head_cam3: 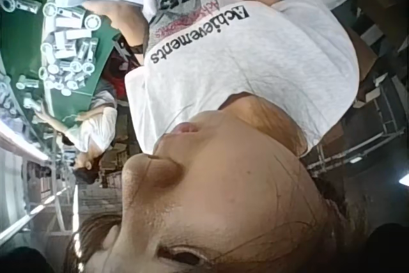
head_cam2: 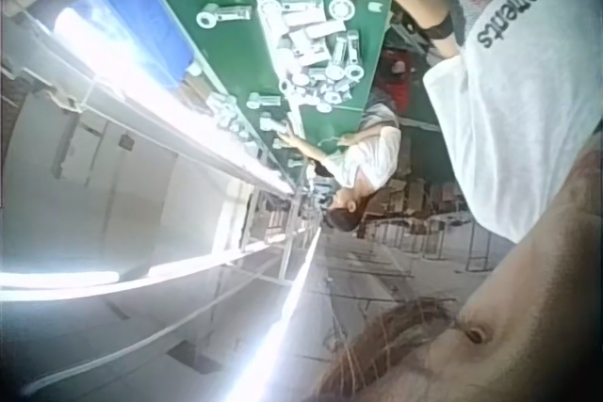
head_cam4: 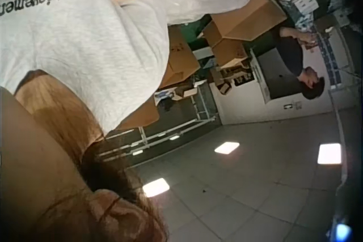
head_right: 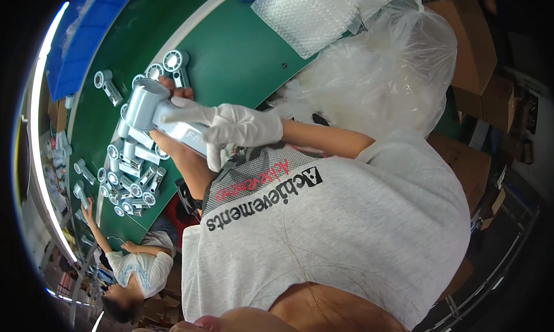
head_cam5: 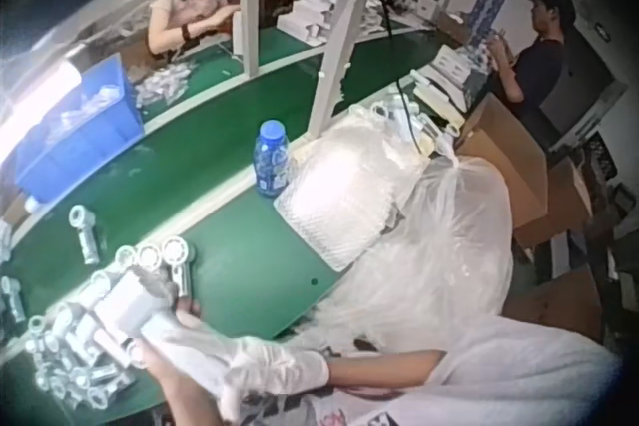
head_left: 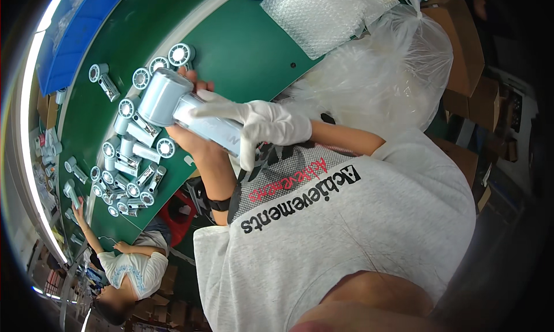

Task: The person picks up a handheld fan, inspects it, and slides it into a bubble wrap sleeve before placing it back on the table to repeat the process.

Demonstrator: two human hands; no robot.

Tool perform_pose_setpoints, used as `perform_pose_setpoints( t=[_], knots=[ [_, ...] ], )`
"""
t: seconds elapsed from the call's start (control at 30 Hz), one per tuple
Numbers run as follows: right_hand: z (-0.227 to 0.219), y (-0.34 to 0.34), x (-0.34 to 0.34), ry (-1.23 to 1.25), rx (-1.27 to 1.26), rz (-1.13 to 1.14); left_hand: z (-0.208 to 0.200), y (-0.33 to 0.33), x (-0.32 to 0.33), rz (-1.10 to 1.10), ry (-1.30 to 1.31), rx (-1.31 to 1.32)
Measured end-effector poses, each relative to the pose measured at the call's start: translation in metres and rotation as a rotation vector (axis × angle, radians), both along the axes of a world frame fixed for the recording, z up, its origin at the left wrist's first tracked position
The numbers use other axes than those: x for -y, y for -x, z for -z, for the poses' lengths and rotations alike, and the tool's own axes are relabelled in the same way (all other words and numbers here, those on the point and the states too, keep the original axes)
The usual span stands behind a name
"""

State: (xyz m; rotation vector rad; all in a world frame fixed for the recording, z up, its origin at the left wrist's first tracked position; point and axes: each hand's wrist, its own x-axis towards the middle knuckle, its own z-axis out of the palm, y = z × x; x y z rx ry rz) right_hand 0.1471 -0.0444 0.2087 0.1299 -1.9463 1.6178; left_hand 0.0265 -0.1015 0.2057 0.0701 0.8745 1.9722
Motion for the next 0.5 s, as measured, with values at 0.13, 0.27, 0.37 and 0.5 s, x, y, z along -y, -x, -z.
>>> perform_pose_setpoints(
  t=[0.13,0.27,0.37,0.5],
  knots=[
    [0.005,-0.001,0.024,0.173,0.195,0.34,0.012,-0.002,-0.013,-0.185,0.086,-0.226],
    [0.008,0.003,0.024,0.188,0.445,0.533,0.008,-0.008,-0.029,-0.143,0.398,-0.668],
    [0.012,0.001,0.004,0.05,0.76,0.567,0.034,0.008,-0.036,0.12,-0.084,-0.28],
    [0.013,-0.012,-0.027,0.624,0.659,0.024,0.061,-0.01,-0.062,0.442,-0.349,0.215]
  ],
)
